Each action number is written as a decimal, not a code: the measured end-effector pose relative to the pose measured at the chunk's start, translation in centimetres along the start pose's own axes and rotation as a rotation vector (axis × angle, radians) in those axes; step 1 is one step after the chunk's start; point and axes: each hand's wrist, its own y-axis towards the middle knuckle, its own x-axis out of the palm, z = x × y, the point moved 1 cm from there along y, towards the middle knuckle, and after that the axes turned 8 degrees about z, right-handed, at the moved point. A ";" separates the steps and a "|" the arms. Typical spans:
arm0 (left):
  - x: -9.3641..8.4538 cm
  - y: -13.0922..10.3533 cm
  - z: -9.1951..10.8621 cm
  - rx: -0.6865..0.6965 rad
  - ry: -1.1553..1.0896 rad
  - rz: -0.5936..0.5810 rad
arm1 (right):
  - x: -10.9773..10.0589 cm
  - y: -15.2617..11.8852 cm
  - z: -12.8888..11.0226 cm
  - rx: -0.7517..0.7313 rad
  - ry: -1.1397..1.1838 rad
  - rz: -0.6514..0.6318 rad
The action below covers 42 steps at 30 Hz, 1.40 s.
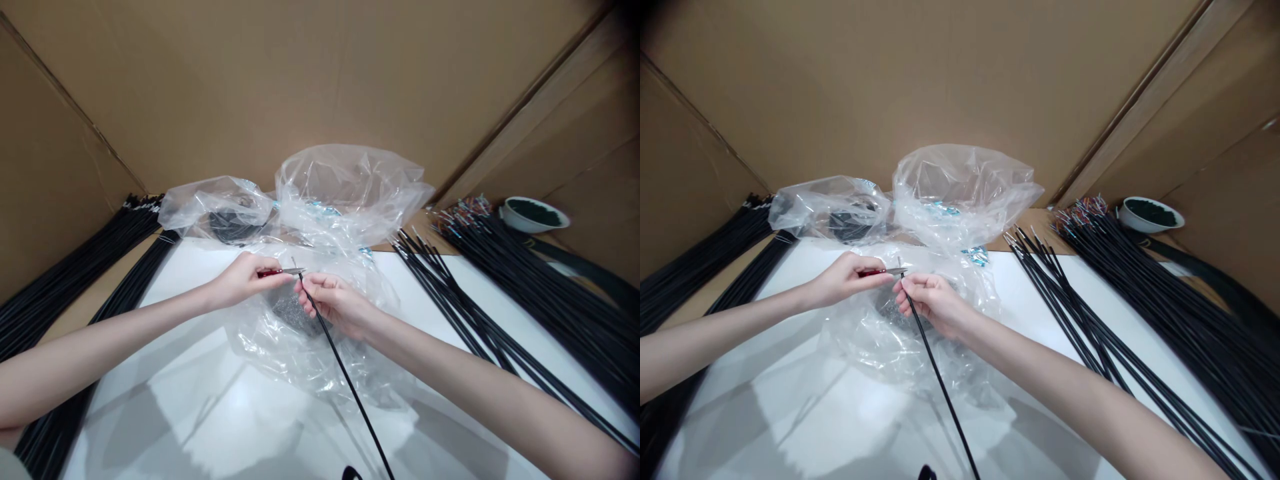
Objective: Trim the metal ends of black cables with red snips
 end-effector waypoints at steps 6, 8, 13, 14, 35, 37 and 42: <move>-0.1 0.2 -0.4 -0.047 -0.075 -0.005 | 0.0 0.2 -0.2 0.000 0.010 0.020; -0.4 0.2 -0.5 -0.020 -0.024 0.030 | 0.0 0.2 -0.3 -0.003 0.011 0.033; -0.9 0.1 -0.1 0.076 0.148 0.054 | 0.0 0.2 -0.2 0.006 0.013 0.054; -0.9 0.1 0.0 0.090 0.169 0.049 | 0.0 0.2 -0.2 0.008 0.012 0.061; 0.1 0.5 -0.1 -0.171 -0.177 -0.119 | 0.2 -0.1 -0.4 -0.029 -0.035 0.090; 0.2 0.5 -0.3 -0.195 -0.203 -0.118 | 0.1 0.0 -0.4 -0.017 -0.035 0.095; -0.5 0.5 -0.3 -0.188 -0.188 -0.058 | -0.3 0.1 -0.3 -0.028 -0.041 0.081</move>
